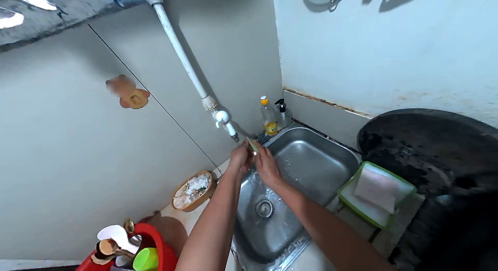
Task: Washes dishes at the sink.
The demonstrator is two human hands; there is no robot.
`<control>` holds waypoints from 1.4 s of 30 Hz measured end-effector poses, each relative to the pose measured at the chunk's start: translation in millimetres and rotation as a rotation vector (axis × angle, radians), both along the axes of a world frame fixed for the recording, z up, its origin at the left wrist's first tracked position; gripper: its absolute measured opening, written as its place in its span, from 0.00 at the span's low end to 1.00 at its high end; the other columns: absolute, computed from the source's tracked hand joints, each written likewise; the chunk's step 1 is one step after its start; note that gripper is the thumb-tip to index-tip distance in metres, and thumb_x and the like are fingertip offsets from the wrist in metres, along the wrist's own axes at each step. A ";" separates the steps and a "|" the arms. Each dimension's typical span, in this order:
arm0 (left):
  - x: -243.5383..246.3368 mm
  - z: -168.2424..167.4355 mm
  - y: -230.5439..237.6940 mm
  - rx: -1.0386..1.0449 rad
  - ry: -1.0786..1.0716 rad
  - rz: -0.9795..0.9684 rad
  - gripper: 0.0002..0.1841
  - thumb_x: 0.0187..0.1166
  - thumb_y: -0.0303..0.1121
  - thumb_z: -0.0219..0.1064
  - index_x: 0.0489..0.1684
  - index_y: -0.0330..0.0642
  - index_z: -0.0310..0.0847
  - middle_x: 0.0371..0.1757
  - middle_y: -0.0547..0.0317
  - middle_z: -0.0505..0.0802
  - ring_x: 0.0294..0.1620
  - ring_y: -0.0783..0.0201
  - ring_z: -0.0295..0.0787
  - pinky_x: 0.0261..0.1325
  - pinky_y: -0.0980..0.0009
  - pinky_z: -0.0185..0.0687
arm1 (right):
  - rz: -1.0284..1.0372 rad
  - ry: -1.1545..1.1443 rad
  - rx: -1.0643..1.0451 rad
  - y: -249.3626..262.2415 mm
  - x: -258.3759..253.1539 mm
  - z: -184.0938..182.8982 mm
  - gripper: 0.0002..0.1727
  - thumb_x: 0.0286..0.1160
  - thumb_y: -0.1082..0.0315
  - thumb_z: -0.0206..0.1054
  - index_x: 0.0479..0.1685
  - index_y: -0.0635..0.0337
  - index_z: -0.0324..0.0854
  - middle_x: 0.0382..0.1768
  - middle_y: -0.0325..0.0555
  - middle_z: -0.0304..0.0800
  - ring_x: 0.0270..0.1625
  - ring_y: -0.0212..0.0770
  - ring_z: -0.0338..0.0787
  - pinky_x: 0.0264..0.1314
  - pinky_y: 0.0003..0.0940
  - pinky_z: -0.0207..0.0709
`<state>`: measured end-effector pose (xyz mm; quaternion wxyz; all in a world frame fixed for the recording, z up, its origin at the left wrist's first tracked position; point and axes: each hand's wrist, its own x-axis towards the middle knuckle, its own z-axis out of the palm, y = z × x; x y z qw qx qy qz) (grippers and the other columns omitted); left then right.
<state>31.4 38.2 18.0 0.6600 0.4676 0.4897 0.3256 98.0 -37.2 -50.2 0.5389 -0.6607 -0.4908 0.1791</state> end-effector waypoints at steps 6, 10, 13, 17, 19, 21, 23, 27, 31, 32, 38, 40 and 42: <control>4.1 -25.8 16.9 0.242 0.220 -0.101 0.21 0.97 0.38 0.44 0.64 0.30 0.78 0.51 0.49 0.93 0.47 0.63 0.93 0.53 0.65 0.89 | -0.251 0.553 0.093 -7.6 23.7 -10.2 0.29 0.99 0.55 0.37 0.89 0.60 0.64 0.80 0.62 0.76 0.82 0.55 0.76 0.85 0.56 0.65; -15.3 -51.9 2.9 0.882 0.979 -0.515 0.25 0.88 0.40 0.59 0.83 0.42 0.73 0.84 0.36 0.74 0.85 0.36 0.68 0.84 0.38 0.65 | -0.304 1.044 0.010 -16.1 19.2 -25.2 0.36 0.96 0.42 0.35 0.92 0.55 0.57 0.88 0.58 0.64 0.88 0.55 0.67 0.85 0.62 0.62; -19.6 -67.3 -18.2 0.975 1.113 -0.851 0.41 0.90 0.56 0.53 0.97 0.45 0.44 0.97 0.39 0.42 0.96 0.35 0.30 0.92 0.33 0.32 | -0.262 1.141 -0.010 -13.2 9.8 -31.1 0.35 0.96 0.43 0.36 0.86 0.59 0.65 0.79 0.60 0.75 0.77 0.54 0.79 0.75 0.57 0.73; -31.2 -75.6 -14.3 0.992 1.171 -0.723 0.42 0.91 0.61 0.43 0.97 0.42 0.39 0.98 0.46 0.42 0.97 0.41 0.31 0.92 0.33 0.25 | -0.170 1.148 -0.082 -18.9 -7.9 -27.4 0.38 0.93 0.36 0.36 0.86 0.55 0.66 0.77 0.60 0.78 0.73 0.55 0.82 0.70 0.57 0.77; -32.2 -73.1 -21.5 1.023 1.117 -0.772 0.39 0.91 0.51 0.48 0.96 0.36 0.41 0.97 0.44 0.45 0.97 0.40 0.32 0.91 0.31 0.28 | -0.168 1.111 -0.113 -18.3 -12.6 -21.0 0.39 0.93 0.36 0.37 0.86 0.57 0.66 0.77 0.62 0.76 0.71 0.57 0.81 0.68 0.58 0.76; -34.2 -71.1 -24.1 1.026 1.118 -0.800 0.38 0.92 0.52 0.46 0.97 0.40 0.41 0.98 0.50 0.44 0.98 0.46 0.30 0.92 0.34 0.28 | -0.146 1.091 -0.110 -18.9 -13.8 -20.7 0.38 0.93 0.36 0.38 0.86 0.56 0.66 0.78 0.61 0.75 0.73 0.56 0.80 0.70 0.59 0.75; -34.9 -72.9 -23.5 0.913 1.145 -0.666 0.40 0.92 0.58 0.43 0.96 0.39 0.44 0.98 0.46 0.42 0.98 0.42 0.28 0.91 0.31 0.23 | -0.126 1.085 -0.107 -19.8 -17.6 -22.1 0.38 0.93 0.36 0.38 0.86 0.55 0.66 0.77 0.60 0.77 0.73 0.56 0.81 0.71 0.59 0.75; -27.6 -69.4 -38.5 0.752 0.863 -0.691 0.34 0.96 0.50 0.33 0.95 0.38 0.48 0.98 0.48 0.46 0.98 0.45 0.30 0.91 0.33 0.17 | -0.125 1.012 -0.113 -9.8 -15.4 -23.0 0.34 0.97 0.45 0.36 0.82 0.62 0.69 0.72 0.63 0.78 0.69 0.55 0.80 0.69 0.58 0.73; -62.5 -41.6 -63.5 0.638 0.777 -1.038 0.35 0.94 0.56 0.28 0.93 0.49 0.60 0.95 0.59 0.59 0.98 0.58 0.39 0.95 0.40 0.19 | -0.210 0.965 -0.121 -16.2 10.7 -21.6 0.36 0.96 0.43 0.35 0.86 0.62 0.63 0.78 0.66 0.74 0.77 0.59 0.78 0.76 0.61 0.71; -75.0 -36.4 -67.3 0.661 0.841 -1.097 0.36 0.93 0.58 0.27 0.91 0.51 0.64 0.93 0.63 0.65 0.96 0.62 0.45 0.96 0.42 0.19 | -0.224 0.946 -0.114 -20.9 16.6 -24.1 0.37 0.96 0.41 0.35 0.87 0.61 0.63 0.81 0.65 0.72 0.80 0.59 0.76 0.79 0.62 0.69; -144.2 -67.0 -47.3 0.971 1.137 -0.873 0.34 0.93 0.55 0.40 0.96 0.51 0.51 0.98 0.52 0.49 0.98 0.51 0.29 0.94 0.39 0.22 | -0.260 0.880 -0.124 -30.9 11.9 -30.2 0.35 0.97 0.46 0.37 0.85 0.64 0.67 0.82 0.64 0.71 0.83 0.56 0.73 0.84 0.59 0.64; -179.9 -102.3 -48.3 1.057 0.992 -0.477 0.35 0.92 0.52 0.43 0.94 0.42 0.53 0.96 0.46 0.54 0.97 0.47 0.39 0.95 0.42 0.38 | -0.265 0.892 -0.125 -31.5 10.0 -28.5 0.34 0.97 0.46 0.38 0.85 0.63 0.67 0.81 0.63 0.72 0.83 0.54 0.73 0.84 0.58 0.65; -217.0 -135.1 -75.1 0.914 0.943 -0.092 0.34 0.92 0.47 0.45 0.90 0.30 0.56 0.93 0.37 0.59 0.95 0.41 0.48 0.94 0.43 0.45 | -0.228 0.882 -0.151 -40.6 9.5 -28.7 0.36 0.96 0.42 0.38 0.87 0.59 0.65 0.83 0.62 0.71 0.83 0.56 0.73 0.82 0.62 0.66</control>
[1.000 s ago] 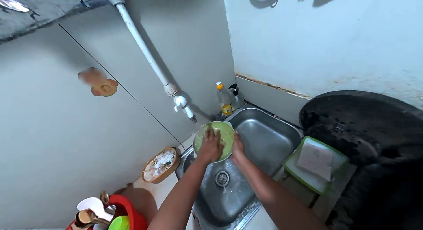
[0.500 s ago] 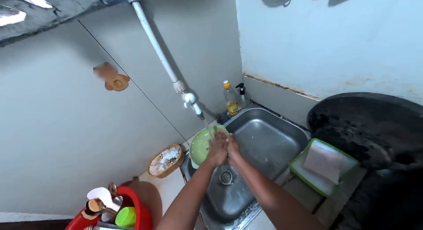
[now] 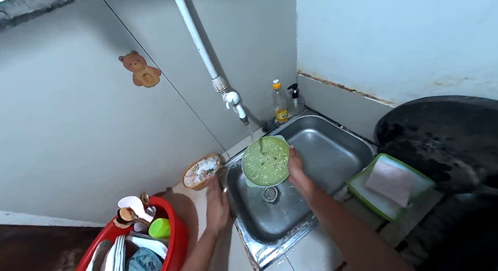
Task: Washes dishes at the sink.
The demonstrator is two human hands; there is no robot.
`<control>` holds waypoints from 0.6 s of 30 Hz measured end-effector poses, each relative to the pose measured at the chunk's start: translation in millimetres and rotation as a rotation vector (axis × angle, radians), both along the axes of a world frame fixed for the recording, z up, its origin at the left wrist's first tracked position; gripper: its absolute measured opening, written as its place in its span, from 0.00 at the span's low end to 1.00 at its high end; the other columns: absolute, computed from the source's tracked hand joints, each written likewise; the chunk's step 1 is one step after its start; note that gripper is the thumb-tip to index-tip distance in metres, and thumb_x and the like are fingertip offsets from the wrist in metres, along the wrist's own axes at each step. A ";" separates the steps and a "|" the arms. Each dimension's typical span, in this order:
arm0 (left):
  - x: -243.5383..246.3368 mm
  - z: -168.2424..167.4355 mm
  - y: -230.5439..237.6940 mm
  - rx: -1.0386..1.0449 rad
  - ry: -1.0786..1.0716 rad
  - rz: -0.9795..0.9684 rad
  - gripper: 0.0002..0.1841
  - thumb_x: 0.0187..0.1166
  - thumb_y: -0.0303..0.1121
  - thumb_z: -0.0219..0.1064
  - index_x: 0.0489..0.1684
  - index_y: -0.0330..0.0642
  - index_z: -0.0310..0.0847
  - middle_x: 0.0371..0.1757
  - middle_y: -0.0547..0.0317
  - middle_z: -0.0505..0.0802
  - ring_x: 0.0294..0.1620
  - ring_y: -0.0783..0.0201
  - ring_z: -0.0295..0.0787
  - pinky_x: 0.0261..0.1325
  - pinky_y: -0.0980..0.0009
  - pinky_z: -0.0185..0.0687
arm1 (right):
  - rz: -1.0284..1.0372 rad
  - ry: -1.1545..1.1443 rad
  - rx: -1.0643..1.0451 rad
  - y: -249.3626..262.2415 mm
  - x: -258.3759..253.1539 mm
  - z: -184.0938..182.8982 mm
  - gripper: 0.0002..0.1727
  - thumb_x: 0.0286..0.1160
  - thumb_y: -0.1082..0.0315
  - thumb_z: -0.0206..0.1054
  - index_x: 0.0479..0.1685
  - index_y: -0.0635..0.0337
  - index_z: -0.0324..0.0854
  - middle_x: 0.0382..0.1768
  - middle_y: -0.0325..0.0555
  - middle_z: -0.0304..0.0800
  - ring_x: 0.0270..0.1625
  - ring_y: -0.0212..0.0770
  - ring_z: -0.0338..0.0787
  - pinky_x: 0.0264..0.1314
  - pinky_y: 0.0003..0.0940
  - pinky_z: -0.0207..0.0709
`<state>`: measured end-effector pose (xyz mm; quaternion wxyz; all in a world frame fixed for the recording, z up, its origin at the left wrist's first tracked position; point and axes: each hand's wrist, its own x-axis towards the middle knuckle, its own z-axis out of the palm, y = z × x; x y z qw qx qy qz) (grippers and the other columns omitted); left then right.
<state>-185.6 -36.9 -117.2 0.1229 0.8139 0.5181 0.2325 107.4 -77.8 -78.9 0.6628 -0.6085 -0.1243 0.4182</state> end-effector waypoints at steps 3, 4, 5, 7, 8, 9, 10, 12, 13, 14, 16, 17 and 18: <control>-37.5 -33.8 -46.0 -0.202 0.120 0.510 0.39 0.92 0.51 0.46 0.91 0.24 0.49 0.90 0.24 0.57 0.92 0.32 0.52 0.92 0.42 0.49 | 0.066 -0.089 -0.020 -7.7 -2.8 -10.0 0.37 0.95 0.40 0.37 0.84 0.59 0.69 0.78 0.62 0.76 0.78 0.58 0.78 0.77 0.63 0.71; -40.4 -41.8 -55.1 -0.247 0.188 0.589 0.40 0.91 0.54 0.45 0.92 0.27 0.48 0.90 0.24 0.59 0.91 0.31 0.54 0.90 0.40 0.51 | 0.089 -0.125 -0.028 -8.8 -5.5 -13.6 0.36 0.95 0.40 0.38 0.83 0.59 0.70 0.77 0.63 0.77 0.78 0.58 0.78 0.77 0.63 0.71; -39.6 -48.9 -60.9 -0.245 0.239 0.600 0.41 0.91 0.56 0.44 0.93 0.28 0.48 0.90 0.24 0.57 0.91 0.31 0.53 0.90 0.39 0.49 | 0.112 -0.155 -0.036 -9.1 -9.6 -16.1 0.36 0.95 0.42 0.39 0.82 0.61 0.71 0.77 0.63 0.77 0.79 0.59 0.78 0.78 0.64 0.69; -27.2 -55.2 -60.9 -0.205 0.264 0.481 0.41 0.90 0.55 0.42 0.92 0.28 0.49 0.92 0.26 0.53 0.94 0.32 0.44 0.92 0.37 0.38 | 0.137 -0.199 -0.058 -7.5 -21.9 -20.4 0.34 0.96 0.45 0.39 0.80 0.63 0.73 0.76 0.65 0.78 0.78 0.60 0.78 0.79 0.64 0.68; -18.4 -56.1 -54.5 -0.194 0.270 0.385 0.39 0.91 0.53 0.40 0.93 0.29 0.48 0.93 0.29 0.52 0.95 0.35 0.42 0.93 0.37 0.35 | 0.149 -0.219 -0.072 -7.3 -29.3 -22.3 0.34 0.97 0.46 0.39 0.79 0.63 0.74 0.75 0.66 0.79 0.77 0.60 0.79 0.78 0.64 0.69; -8.9 -55.3 -44.2 -0.196 0.285 0.293 0.37 0.91 0.50 0.38 0.94 0.31 0.47 0.94 0.32 0.52 0.96 0.37 0.41 0.93 0.37 0.34 | 0.162 -0.240 -0.080 -6.6 -37.8 -24.1 0.34 0.97 0.45 0.39 0.79 0.62 0.74 0.73 0.66 0.80 0.76 0.61 0.80 0.76 0.65 0.71; 0.4 -52.8 -31.8 -0.206 0.304 0.226 0.37 0.91 0.49 0.40 0.94 0.32 0.45 0.95 0.34 0.51 0.97 0.40 0.39 0.94 0.39 0.33 | 0.179 -0.268 -0.091 -6.5 -47.3 -23.7 0.34 0.96 0.44 0.39 0.80 0.60 0.74 0.73 0.66 0.81 0.74 0.62 0.81 0.73 0.66 0.73; 16.6 -43.4 -7.4 -0.262 0.372 0.146 0.40 0.84 0.42 0.51 0.95 0.33 0.42 0.95 0.33 0.47 0.97 0.41 0.34 0.94 0.41 0.28 | 0.210 -0.299 -0.105 -3.9 -64.5 -15.0 0.34 0.95 0.42 0.40 0.83 0.57 0.72 0.75 0.65 0.80 0.76 0.64 0.80 0.74 0.68 0.72; 21.8 -38.3 3.3 -0.287 0.409 0.114 0.43 0.81 0.40 0.59 0.95 0.34 0.41 0.95 0.32 0.45 0.97 0.39 0.32 0.94 0.41 0.27 | 0.227 -0.321 -0.106 -2.2 -72.0 -8.9 0.34 0.95 0.42 0.39 0.84 0.55 0.71 0.75 0.64 0.81 0.75 0.65 0.81 0.73 0.69 0.72; 24.7 -35.6 12.3 -0.299 0.423 0.094 0.50 0.73 0.40 0.69 0.95 0.33 0.41 0.95 0.32 0.43 0.97 0.38 0.31 0.94 0.41 0.28 | 0.239 -0.341 -0.096 0.0 -78.5 -1.9 0.34 0.95 0.42 0.39 0.85 0.52 0.71 0.75 0.62 0.81 0.74 0.64 0.81 0.71 0.69 0.73; 24.8 -32.6 22.3 -0.349 0.374 0.087 0.57 0.65 0.41 0.78 0.95 0.33 0.41 0.96 0.36 0.43 0.97 0.41 0.33 0.95 0.45 0.33 | 0.254 -0.336 -0.059 3.1 -85.7 15.4 0.33 0.96 0.43 0.39 0.85 0.51 0.71 0.77 0.60 0.80 0.77 0.62 0.80 0.73 0.68 0.71; 23.6 -31.8 22.0 -0.374 0.334 0.082 0.56 0.63 0.42 0.80 0.94 0.33 0.46 0.95 0.36 0.50 0.96 0.40 0.43 0.93 0.45 0.45 | 0.247 -0.311 -0.053 1.6 -87.0 22.2 0.33 0.96 0.43 0.38 0.85 0.51 0.71 0.77 0.59 0.79 0.77 0.61 0.79 0.73 0.68 0.71; 22.2 -31.3 18.0 -0.392 0.294 0.033 0.49 0.68 0.42 0.77 0.91 0.33 0.54 0.91 0.34 0.61 0.93 0.41 0.53 0.92 0.47 0.52 | 0.231 -0.261 -0.049 -0.4 -86.2 27.0 0.34 0.95 0.42 0.38 0.86 0.51 0.70 0.79 0.59 0.78 0.79 0.61 0.78 0.74 0.68 0.70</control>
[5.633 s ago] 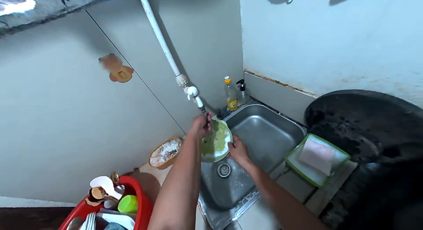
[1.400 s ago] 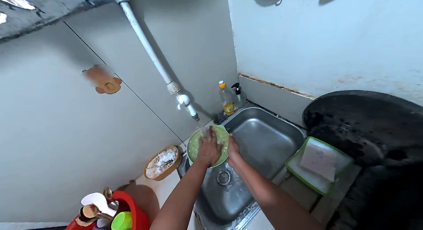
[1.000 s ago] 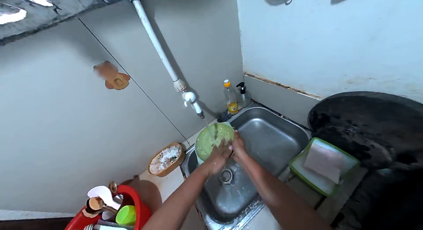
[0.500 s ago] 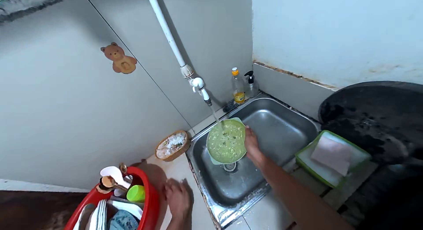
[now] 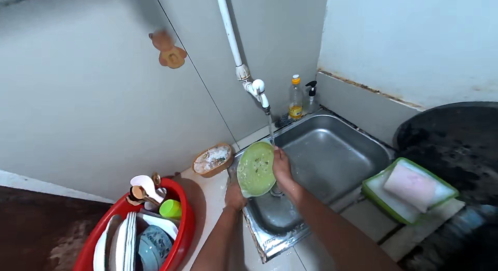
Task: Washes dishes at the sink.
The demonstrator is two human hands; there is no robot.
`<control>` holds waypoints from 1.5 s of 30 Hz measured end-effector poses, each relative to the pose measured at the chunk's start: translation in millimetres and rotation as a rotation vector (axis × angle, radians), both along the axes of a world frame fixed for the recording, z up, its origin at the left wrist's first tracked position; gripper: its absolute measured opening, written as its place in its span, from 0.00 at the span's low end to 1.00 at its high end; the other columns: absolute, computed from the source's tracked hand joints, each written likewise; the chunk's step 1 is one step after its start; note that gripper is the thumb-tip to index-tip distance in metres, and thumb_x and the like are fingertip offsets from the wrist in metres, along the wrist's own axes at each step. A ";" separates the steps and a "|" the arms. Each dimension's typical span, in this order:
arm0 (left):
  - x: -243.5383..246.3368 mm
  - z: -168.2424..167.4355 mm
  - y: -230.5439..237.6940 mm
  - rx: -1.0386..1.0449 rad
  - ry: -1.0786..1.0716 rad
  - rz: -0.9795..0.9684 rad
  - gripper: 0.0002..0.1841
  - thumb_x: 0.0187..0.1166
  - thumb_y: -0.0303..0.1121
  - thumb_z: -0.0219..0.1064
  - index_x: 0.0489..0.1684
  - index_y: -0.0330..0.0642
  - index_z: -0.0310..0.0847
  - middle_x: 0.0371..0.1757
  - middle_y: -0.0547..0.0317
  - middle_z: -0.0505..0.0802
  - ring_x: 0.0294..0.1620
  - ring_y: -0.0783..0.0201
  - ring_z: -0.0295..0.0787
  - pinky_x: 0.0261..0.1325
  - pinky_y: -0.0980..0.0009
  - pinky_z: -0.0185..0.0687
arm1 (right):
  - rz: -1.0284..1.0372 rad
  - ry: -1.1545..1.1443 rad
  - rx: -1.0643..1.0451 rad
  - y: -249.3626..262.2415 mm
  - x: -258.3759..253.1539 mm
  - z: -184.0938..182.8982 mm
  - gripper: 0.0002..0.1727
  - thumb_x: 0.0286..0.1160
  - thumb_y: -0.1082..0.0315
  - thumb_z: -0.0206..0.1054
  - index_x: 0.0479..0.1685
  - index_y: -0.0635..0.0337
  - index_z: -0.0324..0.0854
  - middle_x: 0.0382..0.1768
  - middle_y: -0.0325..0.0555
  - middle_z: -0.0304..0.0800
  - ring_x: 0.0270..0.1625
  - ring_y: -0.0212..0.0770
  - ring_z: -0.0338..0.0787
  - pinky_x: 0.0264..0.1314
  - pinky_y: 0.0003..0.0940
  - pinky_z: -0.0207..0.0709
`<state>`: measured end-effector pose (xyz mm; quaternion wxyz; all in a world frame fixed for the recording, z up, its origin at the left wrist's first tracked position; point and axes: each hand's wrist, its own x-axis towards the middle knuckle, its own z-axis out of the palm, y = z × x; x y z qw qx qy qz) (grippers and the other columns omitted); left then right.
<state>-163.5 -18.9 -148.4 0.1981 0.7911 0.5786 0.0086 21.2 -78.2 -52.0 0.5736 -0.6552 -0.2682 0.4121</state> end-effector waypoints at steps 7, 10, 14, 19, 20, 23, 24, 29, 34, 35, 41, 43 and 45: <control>-73.1 -17.6 -63.8 0.261 -0.216 -0.225 0.30 0.91 0.48 0.42 0.86 0.43 0.71 0.89 0.49 0.71 0.94 0.48 0.54 0.95 0.42 0.40 | -0.266 0.422 0.086 25.0 35.1 -15.4 0.34 0.97 0.44 0.37 0.86 0.61 0.64 0.79 0.61 0.75 0.79 0.52 0.78 0.79 0.54 0.72; -116.9 -26.8 -82.8 0.331 -0.107 0.198 0.38 0.89 0.56 0.40 0.92 0.36 0.58 0.90 0.36 0.65 0.92 0.39 0.56 0.91 0.42 0.54 | -0.259 0.385 0.096 25.4 52.1 -12.5 0.34 0.97 0.44 0.37 0.87 0.59 0.64 0.80 0.60 0.74 0.81 0.51 0.77 0.81 0.55 0.70; -84.6 -27.4 -113.1 0.298 -0.032 0.240 0.43 0.87 0.60 0.39 0.92 0.31 0.52 0.92 0.27 0.57 0.93 0.32 0.49 0.92 0.39 0.44 | -0.275 0.361 0.122 21.8 70.7 -14.1 0.34 0.97 0.44 0.36 0.86 0.59 0.64 0.80 0.60 0.74 0.80 0.50 0.77 0.80 0.53 0.72; 13.0 -26.1 -147.0 0.143 -0.018 -0.162 0.36 0.90 0.55 0.39 0.88 0.40 0.66 0.92 0.45 0.65 0.95 0.41 0.47 0.94 0.37 0.28 | -0.189 0.315 0.038 7.1 97.3 -24.9 0.36 0.95 0.40 0.39 0.87 0.57 0.66 0.79 0.60 0.76 0.78 0.52 0.79 0.78 0.56 0.73; 26.5 -21.5 -146.9 0.073 -0.011 -0.173 0.34 0.92 0.52 0.37 0.88 0.42 0.67 0.90 0.53 0.70 0.94 0.50 0.55 0.96 0.40 0.27 | -0.153 0.279 0.008 1.8 104.0 -28.9 0.36 0.94 0.40 0.40 0.85 0.57 0.67 0.76 0.60 0.79 0.76 0.52 0.81 0.76 0.55 0.75; 57.3 0.1 -128.2 -0.241 -0.188 -0.028 0.28 0.96 0.45 0.38 0.86 0.43 0.70 0.77 0.51 0.86 0.81 0.56 0.78 0.93 0.50 0.50 | -0.029 0.116 -0.079 -18.7 126.5 -40.7 0.36 0.94 0.40 0.41 0.83 0.60 0.70 0.74 0.61 0.80 0.74 0.53 0.82 0.76 0.57 0.75; 66.2 0.6 -119.5 -0.364 -0.324 0.047 0.25 0.96 0.42 0.42 0.79 0.40 0.76 0.69 0.46 0.90 0.73 0.53 0.85 0.84 0.51 0.68 | 0.004 0.058 -0.114 -25.8 132.5 -44.0 0.36 0.94 0.41 0.41 0.83 0.61 0.70 0.76 0.62 0.79 0.77 0.54 0.79 0.78 0.59 0.71; 116.3 -28.6 -105.0 -0.930 -0.884 0.536 0.14 0.94 0.30 0.48 0.59 0.27 0.74 0.38 0.48 0.87 0.36 0.59 0.88 0.43 0.63 0.89 | 0.105 -0.119 -0.105 -49.2 149.5 -40.7 0.30 0.96 0.48 0.46 0.75 0.62 0.78 0.71 0.60 0.83 0.74 0.52 0.82 0.77 0.56 0.70; 173.7 -11.1 -127.8 -0.635 -0.552 0.047 0.25 0.79 0.29 0.70 0.72 0.24 0.74 0.68 0.31 0.85 0.71 0.45 0.82 0.77 0.51 0.74 | 0.032 -0.181 -0.067 -68.9 172.8 -10.0 0.30 0.95 0.47 0.46 0.71 0.64 0.79 0.65 0.60 0.86 0.67 0.49 0.84 0.71 0.55 0.74; 184.0 -0.5 -133.9 -0.595 -0.424 -0.064 0.25 0.85 0.37 0.66 0.74 0.28 0.75 0.71 0.31 0.85 0.75 0.42 0.80 0.80 0.46 0.71 | -0.002 -0.159 -0.080 -72.2 179.9 -4.5 0.32 0.95 0.44 0.45 0.74 0.62 0.77 0.66 0.59 0.85 0.67 0.50 0.84 0.71 0.56 0.75; 182.2 11.0 -170.3 -0.334 -0.130 -0.422 0.33 0.92 0.56 0.46 0.92 0.50 0.60 0.78 0.50 0.83 0.75 0.49 0.83 0.75 0.45 0.78 | -0.242 0.068 -0.029 -80.2 193.3 9.0 0.36 0.90 0.35 0.45 0.79 0.53 0.74 0.64 0.51 0.88 0.63 0.44 0.89 0.65 0.51 0.83; 137.6 7.9 -165.4 -0.359 -0.042 -0.405 0.32 0.91 0.58 0.44 0.91 0.54 0.63 0.77 0.53 0.85 0.75 0.51 0.83 0.78 0.45 0.76 | -0.284 0.081 -0.040 -80.6 194.0 4.5 0.37 0.89 0.34 0.45 0.79 0.52 0.74 0.66 0.51 0.87 0.66 0.44 0.88 0.67 0.51 0.82; 77.9 0.7 -156.0 -0.251 0.037 -0.415 0.29 0.93 0.55 0.41 0.83 0.55 0.75 0.72 0.54 0.89 0.76 0.51 0.83 0.82 0.43 0.69 | -0.311 0.091 -0.051 -80.3 196.4 -0.5 0.36 0.89 0.34 0.45 0.80 0.52 0.74 0.68 0.51 0.86 0.67 0.45 0.87 0.69 0.51 0.81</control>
